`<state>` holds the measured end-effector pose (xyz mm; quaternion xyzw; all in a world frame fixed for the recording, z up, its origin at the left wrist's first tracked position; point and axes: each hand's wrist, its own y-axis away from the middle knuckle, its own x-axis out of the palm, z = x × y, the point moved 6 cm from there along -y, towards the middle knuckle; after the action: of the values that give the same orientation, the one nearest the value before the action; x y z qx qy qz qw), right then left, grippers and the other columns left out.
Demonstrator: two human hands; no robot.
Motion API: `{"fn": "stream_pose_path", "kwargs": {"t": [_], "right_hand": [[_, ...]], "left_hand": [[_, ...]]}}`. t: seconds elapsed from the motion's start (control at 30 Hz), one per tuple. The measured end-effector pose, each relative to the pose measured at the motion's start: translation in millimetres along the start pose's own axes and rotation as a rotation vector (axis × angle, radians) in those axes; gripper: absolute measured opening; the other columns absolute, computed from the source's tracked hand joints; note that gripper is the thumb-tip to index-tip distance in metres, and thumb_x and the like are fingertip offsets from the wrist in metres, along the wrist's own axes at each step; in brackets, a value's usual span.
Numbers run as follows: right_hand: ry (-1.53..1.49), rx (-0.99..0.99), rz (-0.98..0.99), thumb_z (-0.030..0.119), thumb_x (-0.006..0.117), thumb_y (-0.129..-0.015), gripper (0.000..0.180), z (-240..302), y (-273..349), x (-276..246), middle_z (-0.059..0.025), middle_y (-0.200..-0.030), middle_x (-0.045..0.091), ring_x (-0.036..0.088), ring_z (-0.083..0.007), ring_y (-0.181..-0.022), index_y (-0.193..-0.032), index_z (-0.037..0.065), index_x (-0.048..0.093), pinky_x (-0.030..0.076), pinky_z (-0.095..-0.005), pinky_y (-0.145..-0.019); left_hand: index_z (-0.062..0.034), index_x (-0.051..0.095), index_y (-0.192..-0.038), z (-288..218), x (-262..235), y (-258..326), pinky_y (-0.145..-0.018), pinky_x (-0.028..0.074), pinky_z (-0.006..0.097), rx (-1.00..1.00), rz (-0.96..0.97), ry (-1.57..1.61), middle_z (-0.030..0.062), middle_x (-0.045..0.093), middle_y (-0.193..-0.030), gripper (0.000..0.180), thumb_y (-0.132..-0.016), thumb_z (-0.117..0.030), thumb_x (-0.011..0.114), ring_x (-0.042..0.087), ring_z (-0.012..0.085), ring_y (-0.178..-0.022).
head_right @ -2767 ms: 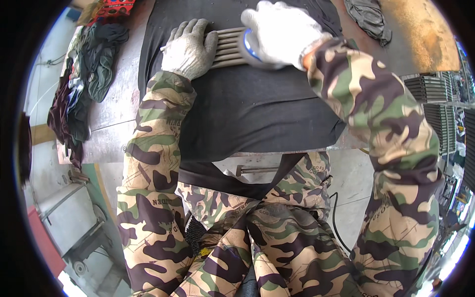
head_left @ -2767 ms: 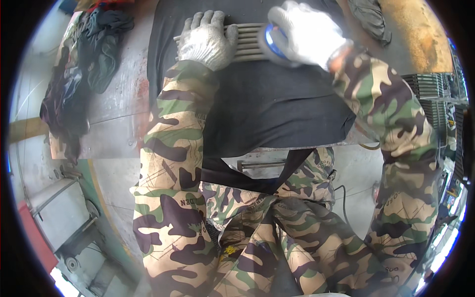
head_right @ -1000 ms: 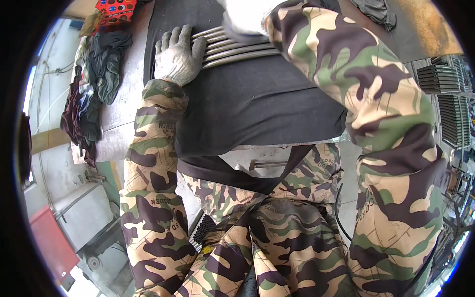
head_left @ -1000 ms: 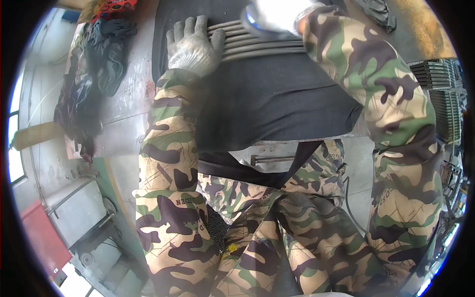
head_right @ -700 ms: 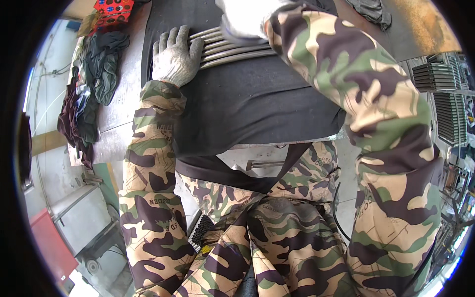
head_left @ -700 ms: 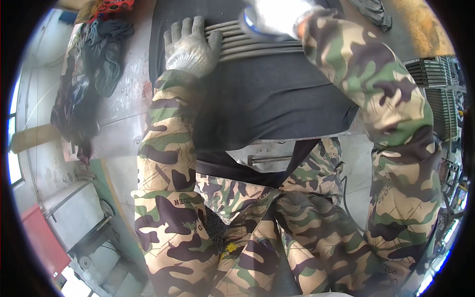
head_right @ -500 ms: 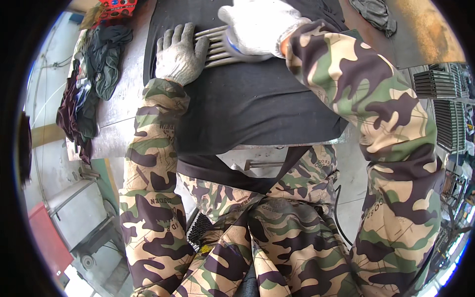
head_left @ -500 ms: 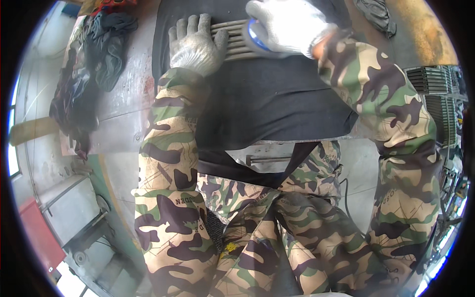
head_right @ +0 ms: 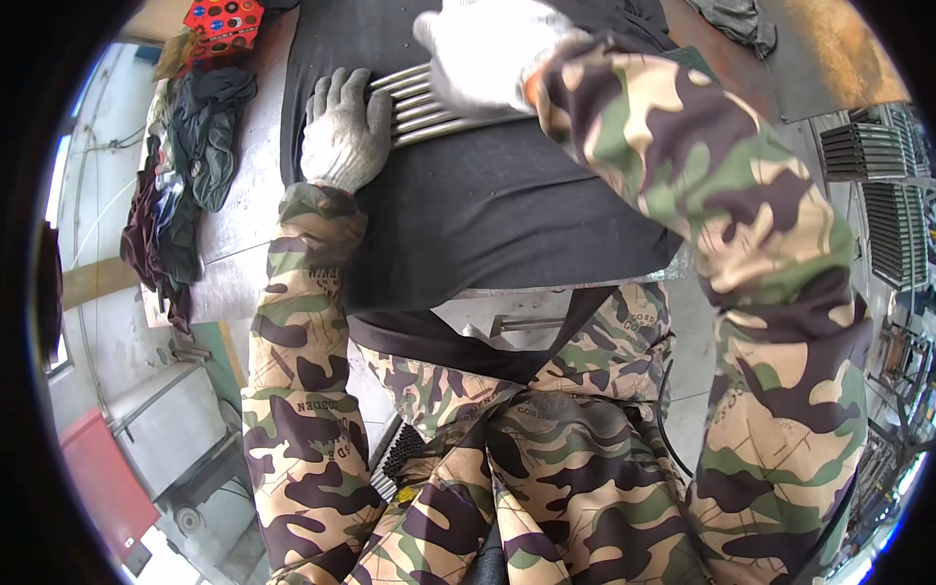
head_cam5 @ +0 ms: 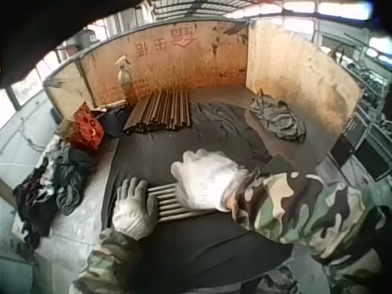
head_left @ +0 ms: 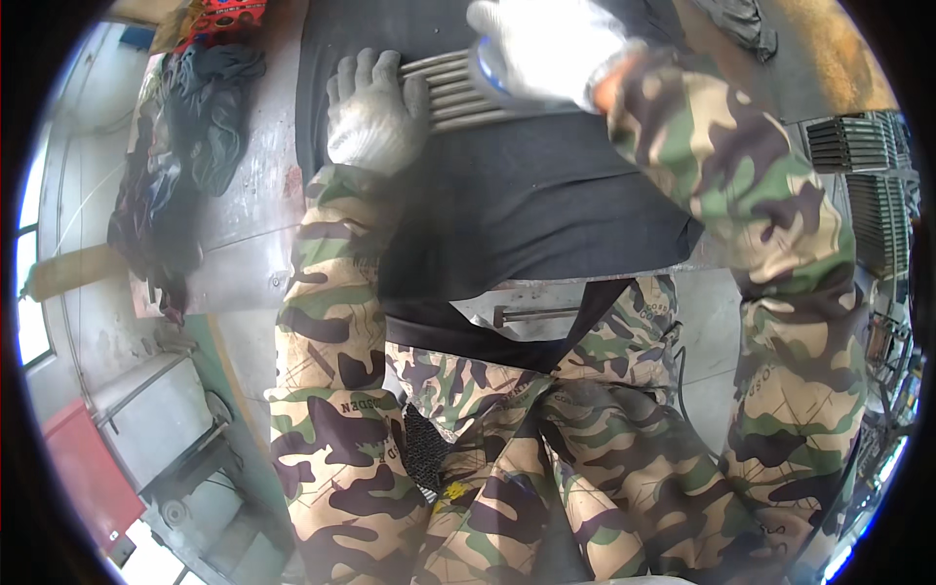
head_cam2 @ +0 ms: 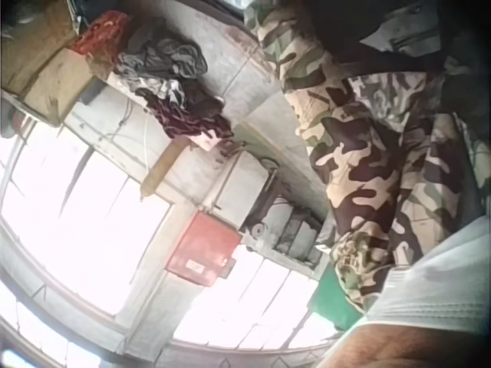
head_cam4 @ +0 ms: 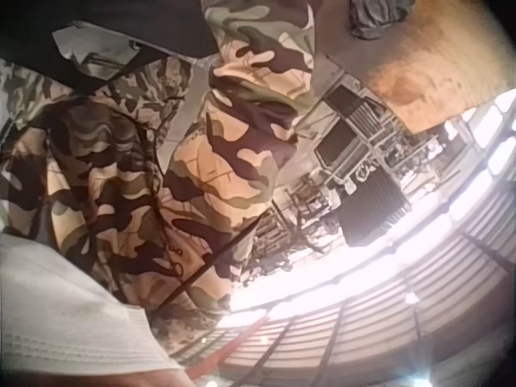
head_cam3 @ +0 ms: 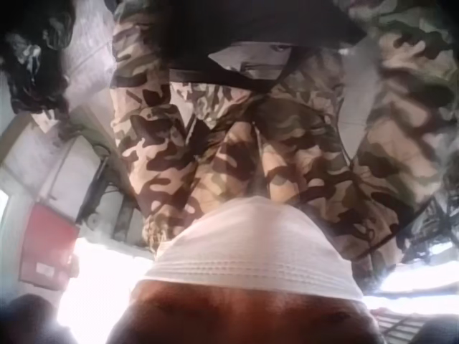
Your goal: Sanding a metal component with a power sander and wiping it clean
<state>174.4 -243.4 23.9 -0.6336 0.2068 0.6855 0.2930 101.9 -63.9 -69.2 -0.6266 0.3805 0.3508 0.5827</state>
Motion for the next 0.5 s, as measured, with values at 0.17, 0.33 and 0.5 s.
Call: {"fn": "stream_pose_path", "kwargs": {"t": [0.17, 0.33, 0.5], "right_hand": [[-0.06, -0.062, -0.004, 0.029, 0.063, -0.094, 0.032, 18.8, -31.3, 9.3, -0.0265, -0.112, 0.073, 0.072, -0.0434, -0.107, -0.109, 0.003, 0.074, 0.059, -0.0551, -0.09], [-0.01, -0.044, -0.04, 0.029, 0.063, -0.095, 0.03, -2.3, 16.1, -12.2, -0.0263, -0.108, 0.072, 0.072, -0.0441, -0.104, -0.107, 0.003, 0.073, 0.059, -0.0553, -0.088], [0.04, 0.053, 0.066, 0.027, 0.062, -0.094, 0.033, -10.9, -26.2, 7.6, -0.0264, -0.113, 0.073, 0.072, -0.0436, -0.107, -0.113, 0.003, 0.074, 0.06, -0.0537, -0.09]], "left_hand": [[-0.002, 0.06, -0.14, 25.4, -8.3, 16.4, -0.115, 0.041, 0.056, -0.011, 0.105, -0.119, 0.0227, 0.061, -0.143, 0.05, -0.104, -0.035, 0.058, 0.054, 0.0461, -0.135], [-0.0011, 0.06, -0.14, -7.8, 1.1, -2.8, -0.116, 0.041, 0.056, 0.023, 0.08, -0.053, 0.0228, 0.062, -0.144, 0.05, -0.104, -0.035, 0.057, 0.053, 0.0465, -0.136], [-0.0015, 0.06, -0.141, 3.0, 4.2, -0.1, -0.116, 0.041, 0.057, 0.042, 0.076, -0.066, 0.0226, 0.061, -0.144, 0.05, -0.104, -0.035, 0.057, 0.053, 0.0471, -0.137]]}}
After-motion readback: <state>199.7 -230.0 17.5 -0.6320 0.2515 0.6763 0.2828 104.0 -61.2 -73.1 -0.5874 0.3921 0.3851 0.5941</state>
